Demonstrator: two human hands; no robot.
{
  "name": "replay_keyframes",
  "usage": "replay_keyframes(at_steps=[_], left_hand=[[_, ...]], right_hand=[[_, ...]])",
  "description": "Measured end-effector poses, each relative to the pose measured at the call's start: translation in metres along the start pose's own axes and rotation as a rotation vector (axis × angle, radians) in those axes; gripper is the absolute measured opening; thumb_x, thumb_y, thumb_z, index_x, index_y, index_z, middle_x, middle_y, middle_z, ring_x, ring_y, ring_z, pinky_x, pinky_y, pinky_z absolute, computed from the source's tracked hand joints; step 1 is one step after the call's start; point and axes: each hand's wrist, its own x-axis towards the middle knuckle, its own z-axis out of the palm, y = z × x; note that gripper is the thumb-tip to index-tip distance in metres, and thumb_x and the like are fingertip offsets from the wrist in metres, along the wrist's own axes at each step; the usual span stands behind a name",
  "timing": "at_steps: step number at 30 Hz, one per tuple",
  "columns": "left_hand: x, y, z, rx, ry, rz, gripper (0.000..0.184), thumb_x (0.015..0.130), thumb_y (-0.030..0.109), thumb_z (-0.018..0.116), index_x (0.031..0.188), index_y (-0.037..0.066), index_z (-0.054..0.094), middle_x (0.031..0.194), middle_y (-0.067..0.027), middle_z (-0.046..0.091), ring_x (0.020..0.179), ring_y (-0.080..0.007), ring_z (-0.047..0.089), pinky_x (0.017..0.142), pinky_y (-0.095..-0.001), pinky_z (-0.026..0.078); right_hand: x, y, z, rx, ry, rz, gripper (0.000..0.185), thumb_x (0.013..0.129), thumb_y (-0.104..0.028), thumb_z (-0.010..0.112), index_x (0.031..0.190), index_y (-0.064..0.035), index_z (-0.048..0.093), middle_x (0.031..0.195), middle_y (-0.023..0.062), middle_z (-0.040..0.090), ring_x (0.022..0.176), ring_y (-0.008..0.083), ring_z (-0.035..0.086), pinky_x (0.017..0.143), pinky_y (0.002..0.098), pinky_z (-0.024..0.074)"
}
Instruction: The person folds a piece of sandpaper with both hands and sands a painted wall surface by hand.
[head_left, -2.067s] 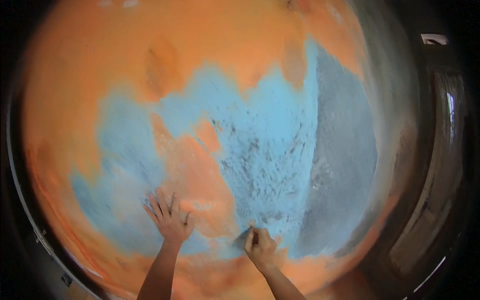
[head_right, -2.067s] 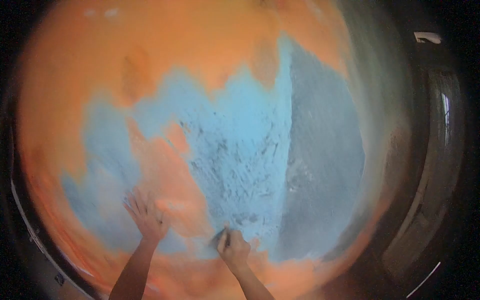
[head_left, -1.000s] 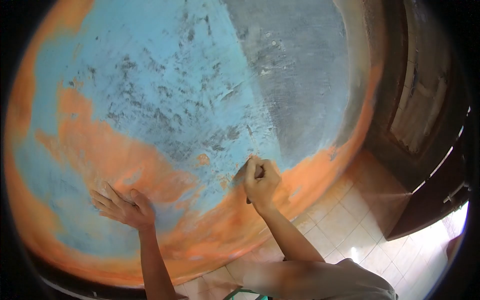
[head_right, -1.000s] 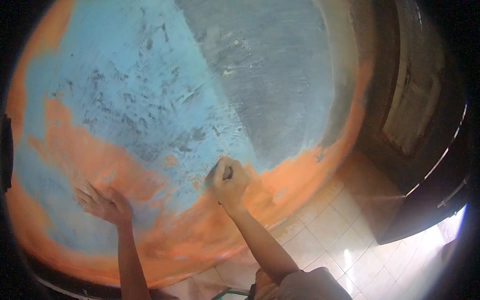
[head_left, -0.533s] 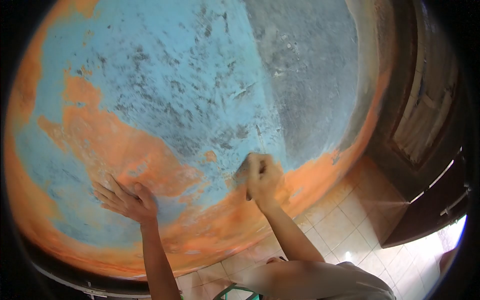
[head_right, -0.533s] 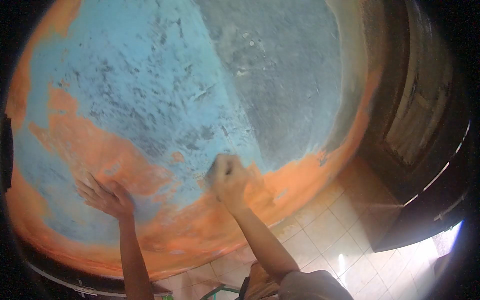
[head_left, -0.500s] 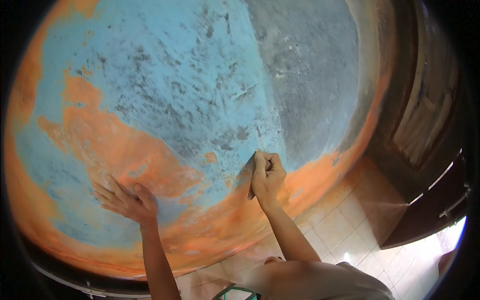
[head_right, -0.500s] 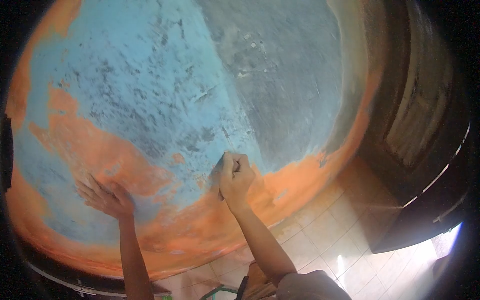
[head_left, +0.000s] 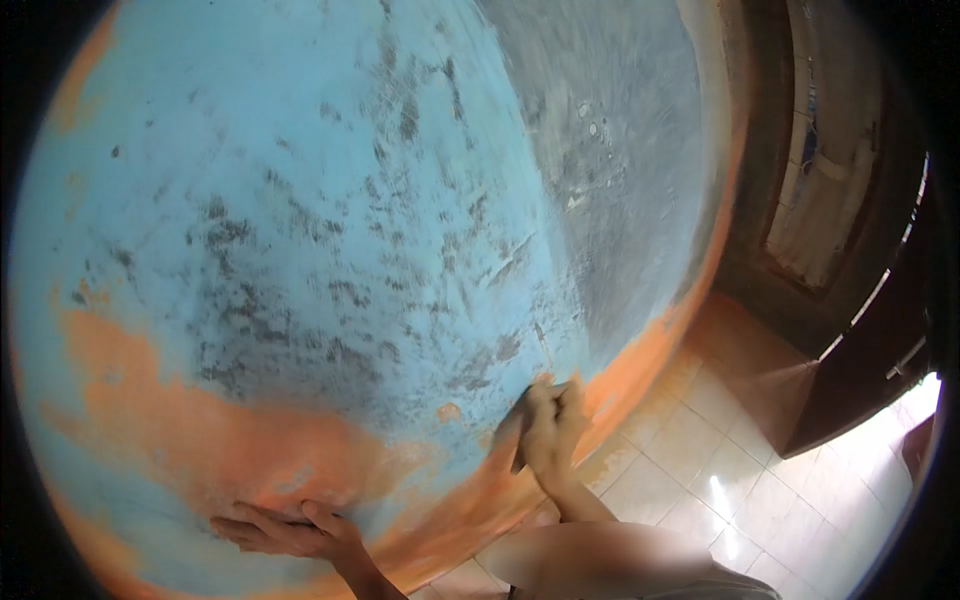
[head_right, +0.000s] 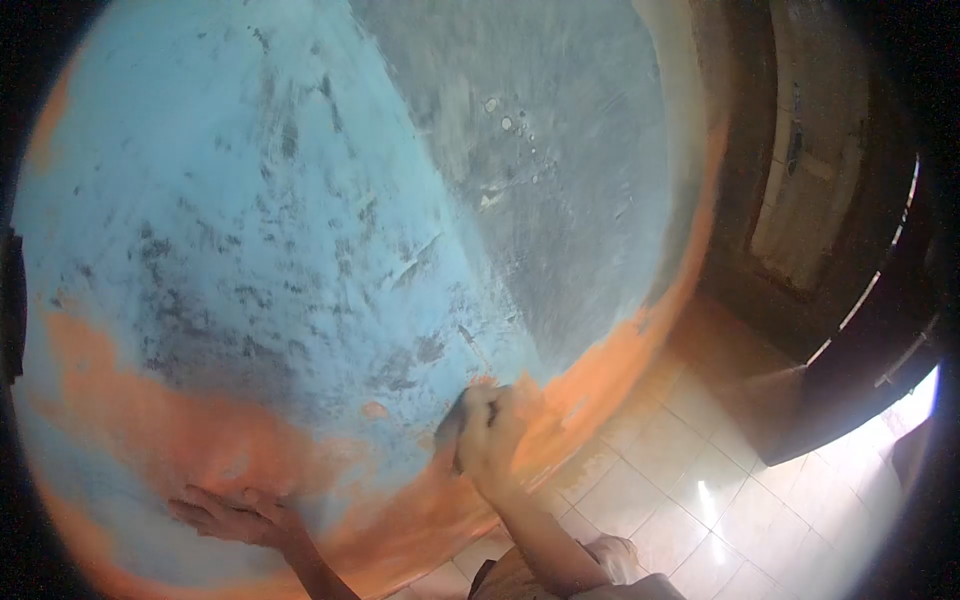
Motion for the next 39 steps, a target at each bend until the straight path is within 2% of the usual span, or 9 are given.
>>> replay_keyframes(at_steps=[9,13,18,23,27,29,33,37,39], left_hand=[[-0.003,0.001,0.0,-0.017,0.009,-0.066,0.085,0.095,0.069,0.028,0.153,0.006,0.029,0.158,-0.028,0.016,0.146,-0.0456,0.014,0.111,-0.0622,0.017],[-0.013,-0.001,0.0,0.008,-0.001,-0.117,0.087,0.094,0.071,0.027,0.153,0.007,0.028,0.158,-0.028,0.016,0.146,-0.046,0.015,0.111,-0.0625,0.018],[-0.041,0.011,0.001,0.032,-0.038,-0.175,0.08,0.099,0.063,0.027,0.155,0.007,0.021,0.158,-0.0308,0.008,0.145,-0.05,0.011,0.112,-0.0647,0.016],[-0.096,0.015,0.008,0.048,-0.046,-0.142,0.08,0.099,0.062,0.023,0.154,0.004,0.021,0.157,-0.0321,0.008,0.144,-0.0503,0.014,0.112,-0.0633,0.014],[-0.099,0.018,0.008,-0.023,-0.039,-0.098,0.072,0.102,0.053,0.031,0.154,0.003,0.021,0.159,-0.028,0.005,0.146,-0.0476,0.01,0.112,-0.0656,0.012],[-0.098,0.017,0.011,-0.023,-0.018,-0.07,0.07,0.103,0.051,0.031,0.154,0.003,0.022,0.159,-0.0275,0.006,0.146,-0.0469,0.011,0.112,-0.0651,0.012],[-0.098,0.016,0.013,-0.029,0.017,-0.042,0.067,0.104,0.048,0.03,0.153,0.004,0.023,0.159,-0.0261,0.008,0.146,-0.0447,0.012,0.113,-0.0623,0.016],[-0.1,0.019,0.011,0.008,0.007,-0.046,0.067,0.104,0.048,0.029,0.153,0.003,0.023,0.159,-0.0253,0.009,0.147,-0.044,0.012,0.114,-0.0609,0.016],[-0.099,0.019,0.009,0.027,-0.001,-0.032,0.067,0.104,0.048,0.029,0.153,0.002,0.023,0.159,-0.0255,0.009,0.147,-0.0438,0.012,0.114,-0.0609,0.016]], right_hand=[[-0.004,-0.018,-0.01,-0.008,-0.055,0.233,0.024,0.097,-0.023,0.057,0.087,-0.0008,0.053,0.071,0.0092,0.058,0.066,0.0137,0.054,0.06,0.031,0.0455],[-0.019,-0.018,0.0,-0.068,-0.184,-0.305,0.013,0.097,-0.012,0.055,0.091,-0.001,0.057,0.061,-0.0011,0.053,0.05,0.0039,0.044,0.046,0.0207,0.0367],[-0.001,-0.043,-0.012,0.283,-0.161,0.187,0.016,0.095,-0.015,0.062,0.088,-0.0009,0.058,0.06,-0.002,0.052,0.051,0.0036,0.042,0.047,0.0229,0.0367],[-0.036,-0.018,-0.009,-0.104,-0.337,-0.231,0.013,0.094,-0.013,0.061,0.09,-0.0011,0.058,0.068,0.0129,0.061,0.053,0.0186,0.057,0.05,0.0325,0.0449],[0.0,-0.012,-0.019,0.1,-0.175,0.18,0.015,0.096,-0.016,0.058,0.096,-0.0013,0.059,0.076,0.0153,0.064,0.062,0.0247,0.062,0.058,0.0363,0.049],[-0.019,-0.007,-0.005,-0.031,-0.13,-0.207,0.015,0.097,-0.015,0.058,0.089,-0.0019,0.061,0.06,-0.0001,0.053,0.053,0.0049,0.045,0.047,0.0247,0.0369],[-0.021,-0.011,-0.015,-0.035,-0.31,-0.132,0.013,0.097,-0.014,0.054,0.102,-0.0027,0.058,0.077,0.0143,0.065,0.065,0.0209,0.065,0.062,0.0327,0.0518],[-0.004,-0.009,-0.013,0.269,-0.198,0.003,0.01,0.097,-0.013,0.055,0.099,-0.0042,0.059,0.075,0.0114,0.066,0.065,0.0171,0.066,0.058,0.0311,0.0511],[-0.022,-0.013,-0.013,-0.017,-0.232,-0.057,0.011,0.097,-0.013,0.055,0.095,-0.0026,0.058,0.071,0.0085,0.063,0.063,0.0121,0.061,0.057,0.0293,0.0499]])
